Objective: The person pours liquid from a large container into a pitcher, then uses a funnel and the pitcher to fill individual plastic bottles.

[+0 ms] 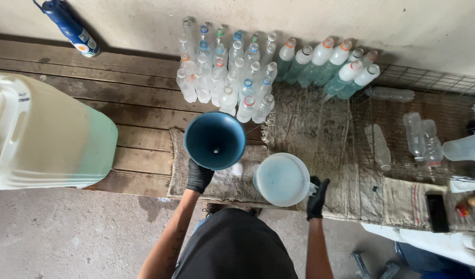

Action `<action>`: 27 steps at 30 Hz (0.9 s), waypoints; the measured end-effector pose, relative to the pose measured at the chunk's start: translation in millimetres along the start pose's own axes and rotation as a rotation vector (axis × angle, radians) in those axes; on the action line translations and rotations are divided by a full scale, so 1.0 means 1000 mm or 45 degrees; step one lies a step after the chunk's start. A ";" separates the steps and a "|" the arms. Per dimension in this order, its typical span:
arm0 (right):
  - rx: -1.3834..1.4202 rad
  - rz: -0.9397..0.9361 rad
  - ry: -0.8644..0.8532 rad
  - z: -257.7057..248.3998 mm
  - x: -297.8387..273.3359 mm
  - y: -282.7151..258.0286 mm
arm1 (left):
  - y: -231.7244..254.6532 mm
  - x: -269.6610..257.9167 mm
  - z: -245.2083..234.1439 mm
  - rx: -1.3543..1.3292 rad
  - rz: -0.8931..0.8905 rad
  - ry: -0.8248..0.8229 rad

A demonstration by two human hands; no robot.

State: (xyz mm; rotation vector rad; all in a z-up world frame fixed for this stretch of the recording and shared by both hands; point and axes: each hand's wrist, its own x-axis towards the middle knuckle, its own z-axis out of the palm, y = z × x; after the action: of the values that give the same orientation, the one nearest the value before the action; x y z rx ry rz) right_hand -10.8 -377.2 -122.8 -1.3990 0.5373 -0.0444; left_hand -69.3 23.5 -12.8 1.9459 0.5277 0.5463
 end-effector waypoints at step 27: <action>0.554 0.109 0.372 0.157 -0.162 -0.302 | 0.024 0.009 -0.006 -0.019 0.085 0.131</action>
State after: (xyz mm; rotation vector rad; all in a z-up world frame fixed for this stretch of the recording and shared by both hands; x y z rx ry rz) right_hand -8.2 -234.7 226.0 -0.9473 0.7777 -0.2842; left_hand -62.3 23.3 12.5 1.9341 0.5234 0.6941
